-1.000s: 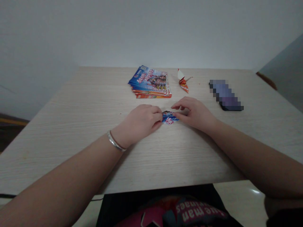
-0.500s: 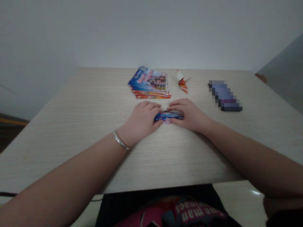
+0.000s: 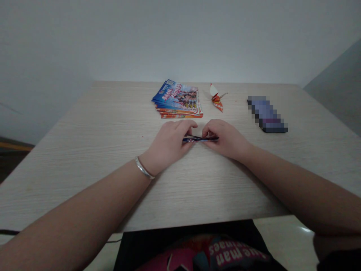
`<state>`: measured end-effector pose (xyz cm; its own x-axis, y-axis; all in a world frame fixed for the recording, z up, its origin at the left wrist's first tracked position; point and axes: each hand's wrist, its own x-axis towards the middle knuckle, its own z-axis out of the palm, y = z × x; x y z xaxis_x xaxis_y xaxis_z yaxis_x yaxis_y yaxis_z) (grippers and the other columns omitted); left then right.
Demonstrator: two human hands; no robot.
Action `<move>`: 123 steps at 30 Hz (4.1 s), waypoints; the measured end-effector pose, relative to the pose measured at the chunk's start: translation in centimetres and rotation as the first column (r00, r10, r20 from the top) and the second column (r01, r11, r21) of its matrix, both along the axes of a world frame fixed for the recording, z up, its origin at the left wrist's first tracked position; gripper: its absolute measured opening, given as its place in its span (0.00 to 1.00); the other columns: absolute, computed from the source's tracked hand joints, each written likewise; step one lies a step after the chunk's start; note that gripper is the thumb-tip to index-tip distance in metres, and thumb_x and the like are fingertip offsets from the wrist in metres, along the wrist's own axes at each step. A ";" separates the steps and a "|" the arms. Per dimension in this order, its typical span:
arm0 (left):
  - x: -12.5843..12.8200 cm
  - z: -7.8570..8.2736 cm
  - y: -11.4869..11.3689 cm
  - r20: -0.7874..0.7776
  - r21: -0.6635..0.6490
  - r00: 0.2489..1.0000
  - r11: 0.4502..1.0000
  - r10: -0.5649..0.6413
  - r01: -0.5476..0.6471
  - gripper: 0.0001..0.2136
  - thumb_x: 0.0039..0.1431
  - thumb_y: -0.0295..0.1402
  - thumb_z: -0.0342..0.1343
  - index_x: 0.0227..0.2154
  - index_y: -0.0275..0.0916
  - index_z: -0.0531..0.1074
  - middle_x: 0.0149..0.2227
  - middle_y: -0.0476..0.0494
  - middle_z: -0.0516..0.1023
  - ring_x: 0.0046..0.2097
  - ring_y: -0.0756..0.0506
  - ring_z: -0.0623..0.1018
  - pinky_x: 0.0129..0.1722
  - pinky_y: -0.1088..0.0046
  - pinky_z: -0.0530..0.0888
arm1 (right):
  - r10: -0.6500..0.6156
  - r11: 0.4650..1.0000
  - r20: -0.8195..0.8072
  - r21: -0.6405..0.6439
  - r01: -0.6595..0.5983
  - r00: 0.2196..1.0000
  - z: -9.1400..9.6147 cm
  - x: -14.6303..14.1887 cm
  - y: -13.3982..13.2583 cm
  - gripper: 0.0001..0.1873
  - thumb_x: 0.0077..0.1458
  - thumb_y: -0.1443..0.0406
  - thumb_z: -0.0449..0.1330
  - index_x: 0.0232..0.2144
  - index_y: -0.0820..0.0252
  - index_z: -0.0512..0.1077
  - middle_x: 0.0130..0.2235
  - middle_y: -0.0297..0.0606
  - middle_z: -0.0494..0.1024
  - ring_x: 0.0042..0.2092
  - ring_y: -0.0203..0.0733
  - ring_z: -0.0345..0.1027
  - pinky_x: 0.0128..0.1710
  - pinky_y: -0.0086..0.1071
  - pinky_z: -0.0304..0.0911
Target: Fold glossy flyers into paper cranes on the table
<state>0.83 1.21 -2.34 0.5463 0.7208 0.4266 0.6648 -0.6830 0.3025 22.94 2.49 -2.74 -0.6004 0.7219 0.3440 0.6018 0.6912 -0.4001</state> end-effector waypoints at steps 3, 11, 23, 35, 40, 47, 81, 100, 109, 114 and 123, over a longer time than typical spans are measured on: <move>-0.1 -0.1 0.2 -0.136 0.092 0.991 0.996 -0.003 0.016 0.04 0.59 0.30 0.57 0.37 0.38 0.74 0.36 0.44 0.78 0.40 0.41 0.76 0.43 0.63 0.69 | 0.051 0.997 0.039 0.057 -0.053 0.998 0.0 -0.1 -0.2 0.04 0.54 0.65 0.61 0.34 0.59 0.71 0.37 0.39 0.76 0.39 0.43 0.67 0.40 0.34 0.60; -0.1 -0.2 0.5 -0.264 0.105 0.962 0.990 -0.068 0.099 0.06 0.64 0.32 0.55 0.37 0.38 0.76 0.40 0.43 0.79 0.44 0.41 0.76 0.46 0.61 0.69 | 0.061 0.969 0.200 0.223 -0.106 0.978 -0.1 -0.4 -0.6 0.06 0.59 0.69 0.56 0.33 0.59 0.74 0.35 0.40 0.78 0.39 0.42 0.68 0.37 0.33 0.59; -0.6 0.5 0.5 -0.363 0.047 0.909 0.970 -0.207 0.240 0.10 0.67 0.34 0.53 0.39 0.39 0.80 0.40 0.43 0.82 0.45 0.42 0.77 0.49 0.61 0.71 | 0.177 0.940 0.216 0.252 -0.230 0.960 -0.2 0.7 -0.4 0.11 0.63 0.62 0.58 0.38 0.55 0.81 0.39 0.36 0.83 0.40 0.41 0.74 0.41 0.34 0.65; 0.3 1.3 -0.7 -0.438 -0.068 0.884 0.986 -0.165 0.151 0.08 0.65 0.28 0.53 0.36 0.34 0.78 0.39 0.40 0.80 0.40 0.42 0.78 0.42 0.63 0.75 | 0.181 0.943 0.240 0.233 -0.238 0.954 -0.1 1.0 -0.1 0.11 0.63 0.62 0.59 0.37 0.55 0.81 0.37 0.37 0.83 0.38 0.40 0.74 0.40 0.34 0.64; 0.2 1.4 -0.8 -0.416 -0.094 0.901 0.991 -0.121 0.090 0.10 0.67 0.33 0.52 0.39 0.35 0.77 0.40 0.40 0.80 0.42 0.40 0.78 0.43 0.61 0.76 | 0.119 0.925 0.372 0.294 -0.239 0.921 0.2 0.6 -0.7 0.15 0.66 0.61 0.55 0.37 0.58 0.81 0.37 0.40 0.82 0.37 0.42 0.73 0.38 0.35 0.64; 0.0 0.9 -0.7 -0.384 -0.038 0.918 0.995 -0.100 0.093 0.09 0.66 0.33 0.54 0.36 0.35 0.78 0.39 0.41 0.80 0.41 0.41 0.77 0.42 0.63 0.75 | 0.082 0.924 0.412 0.309 -0.223 0.907 0.4 -0.3 -1.4 0.14 0.65 0.66 0.55 0.33 0.63 0.80 0.34 0.43 0.80 0.36 0.42 0.71 0.38 0.35 0.64; 0.1 -0.6 0.2 -0.096 -0.130 0.995 0.991 -0.022 0.009 0.08 0.62 0.30 0.55 0.27 0.35 0.74 0.29 0.45 0.73 0.34 0.47 0.72 0.38 0.69 0.71 | -0.124 0.985 0.057 -0.116 0.129 0.991 -0.8 -1.2 -0.2 0.06 0.55 0.66 0.60 0.29 0.60 0.76 0.28 0.35 0.76 0.29 0.35 0.66 0.30 0.29 0.56; -1.0 -0.8 0.3 -0.170 -0.110 0.977 0.988 -0.130 0.113 0.08 0.64 0.31 0.55 0.36 0.38 0.79 0.39 0.42 0.79 0.40 0.45 0.78 0.43 0.66 0.74 | 0.068 0.990 0.122 0.118 -0.083 0.990 -1.4 0.0 -0.3 0.10 0.61 0.64 0.59 0.36 0.56 0.82 0.38 0.39 0.83 0.37 0.40 0.75 0.37 0.32 0.65; -0.9 -0.3 -0.1 -0.325 -0.055 0.942 0.996 -0.082 0.067 0.10 0.66 0.32 0.52 0.37 0.38 0.79 0.38 0.42 0.79 0.40 0.42 0.77 0.40 0.65 0.74 | 0.031 0.988 0.140 0.146 -0.052 0.990 -1.2 -0.3 -0.6 0.11 0.60 0.65 0.58 0.35 0.59 0.81 0.36 0.39 0.83 0.36 0.41 0.75 0.37 0.32 0.65; -0.8 -0.3 -0.2 -0.347 -0.060 0.936 0.997 -0.063 0.045 0.11 0.67 0.32 0.51 0.38 0.38 0.79 0.39 0.41 0.79 0.41 0.41 0.78 0.41 0.64 0.74 | 0.010 0.986 0.145 0.160 -0.034 0.989 -1.4 -0.5 -0.6 0.12 0.60 0.65 0.57 0.34 0.60 0.82 0.36 0.41 0.83 0.35 0.41 0.75 0.35 0.32 0.64; -0.5 -0.2 -0.4 -0.325 -0.087 0.945 0.996 -0.031 0.003 0.10 0.66 0.31 0.51 0.39 0.36 0.79 0.40 0.41 0.79 0.42 0.41 0.78 0.43 0.62 0.75 | -0.010 0.989 0.166 0.145 -0.015 0.986 -1.3 -0.9 -0.7 0.12 0.60 0.66 0.58 0.34 0.60 0.82 0.36 0.42 0.82 0.36 0.42 0.75 0.35 0.33 0.64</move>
<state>0.28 0.76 -2.53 0.6575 0.7360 0.1612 0.7254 -0.6762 0.1286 22.08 1.79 -4.05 -0.6599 0.6699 0.3403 0.6495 0.7363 -0.1897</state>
